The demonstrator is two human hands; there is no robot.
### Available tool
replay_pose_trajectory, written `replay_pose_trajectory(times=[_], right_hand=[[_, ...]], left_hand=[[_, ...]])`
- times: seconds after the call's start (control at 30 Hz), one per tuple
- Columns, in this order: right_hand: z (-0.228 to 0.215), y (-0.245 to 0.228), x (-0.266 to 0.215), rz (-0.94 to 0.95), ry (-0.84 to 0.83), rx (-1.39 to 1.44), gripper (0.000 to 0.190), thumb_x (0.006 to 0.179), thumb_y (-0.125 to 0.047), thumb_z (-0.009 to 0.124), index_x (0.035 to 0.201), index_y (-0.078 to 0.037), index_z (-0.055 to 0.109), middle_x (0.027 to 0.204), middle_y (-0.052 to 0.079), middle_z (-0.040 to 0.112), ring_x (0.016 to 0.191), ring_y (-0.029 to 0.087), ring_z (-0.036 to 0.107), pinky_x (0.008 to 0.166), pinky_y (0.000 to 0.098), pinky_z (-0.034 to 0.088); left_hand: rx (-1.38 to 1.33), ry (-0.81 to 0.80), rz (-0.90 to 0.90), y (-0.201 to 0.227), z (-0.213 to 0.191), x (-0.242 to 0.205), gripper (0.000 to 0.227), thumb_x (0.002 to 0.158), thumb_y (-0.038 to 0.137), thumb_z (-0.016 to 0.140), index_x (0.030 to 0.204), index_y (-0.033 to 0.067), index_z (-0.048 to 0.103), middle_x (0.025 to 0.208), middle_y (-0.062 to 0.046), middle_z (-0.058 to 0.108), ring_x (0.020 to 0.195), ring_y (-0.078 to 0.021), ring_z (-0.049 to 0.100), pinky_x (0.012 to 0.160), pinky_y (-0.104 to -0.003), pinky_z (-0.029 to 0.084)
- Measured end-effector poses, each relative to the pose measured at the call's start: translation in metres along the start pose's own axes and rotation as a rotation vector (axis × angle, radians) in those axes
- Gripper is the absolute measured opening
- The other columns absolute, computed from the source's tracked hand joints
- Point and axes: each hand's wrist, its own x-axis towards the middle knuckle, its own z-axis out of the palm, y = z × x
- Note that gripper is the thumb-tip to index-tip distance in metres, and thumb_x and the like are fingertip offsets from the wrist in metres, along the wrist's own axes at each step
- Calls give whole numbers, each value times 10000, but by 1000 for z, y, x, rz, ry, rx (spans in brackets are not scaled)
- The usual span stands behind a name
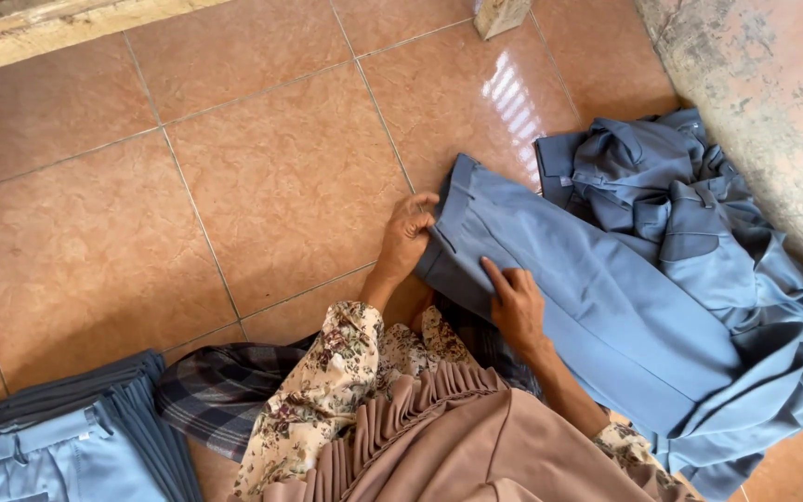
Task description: Folding blue trousers into neat rectangles and stacking them on the floor.
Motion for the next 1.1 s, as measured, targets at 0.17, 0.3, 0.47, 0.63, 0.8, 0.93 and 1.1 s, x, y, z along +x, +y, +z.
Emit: replay_pose_trajectory(times=[0.17,0.3,0.47,0.63,0.8,0.93,1.1], right_hand=[[2,-5,-18,-55,-53,4,476,901,-86,539,1278,-316,715,898,6,500,783,220,511,662,326,459],[21,6,-52,43,-259,-8,579,804,-194,590,1336,-416,641,991,-9,471,907,243,504,704,370,455],[8,-9,-36,58,-331,-48,507,837,-387,680,1341,-338,644,1021,6,456,921,243,492,703,377,445],[11,-18,-21,41,-336,-102,534,867,-498,676,1357,-293,626,1021,4,441,903,227,472,682,364,437],[39,-22,6,38,-289,-226,690,808,-379,734,1459,-246,547,1051,51,488,940,268,525,668,382,480],[81,-35,46,98,-411,-218,768,815,-266,715,1534,-245,447,1114,71,472,990,276,513,677,392,509],[148,-83,77,87,-730,-157,767,824,-185,699,1535,-266,423,1284,80,465,1143,301,488,772,451,530]], left_hand=[[104,210,-73,-41,10,-27,224,820,-76,714,819,146,688,1182,0,678,1059,-216,633,936,-309,537],[-2,-347,-1074,-53,-8,-95,1014,969,789,111,551,84,708,483,-176,624,486,-280,661,538,-381,549],[-486,-283,-1476,36,-2,-82,1310,762,923,577,1566,-70,286,1618,-345,209,1513,-477,201,1205,-648,163],[-679,85,-1441,-20,53,-83,1098,785,403,927,1510,-137,304,1461,-388,378,1307,-520,484,1006,-586,491],[-721,248,-1223,58,22,5,904,911,250,767,1541,-125,239,1594,-369,215,1496,-511,205,1195,-618,250],[-535,408,-1050,-48,12,11,771,940,293,744,1493,-91,368,1512,-339,399,1450,-468,346,1174,-571,349],[-411,784,-1193,-271,-71,-40,820,959,355,727,1566,50,268,1524,-294,413,1375,-469,472,950,-611,573]])
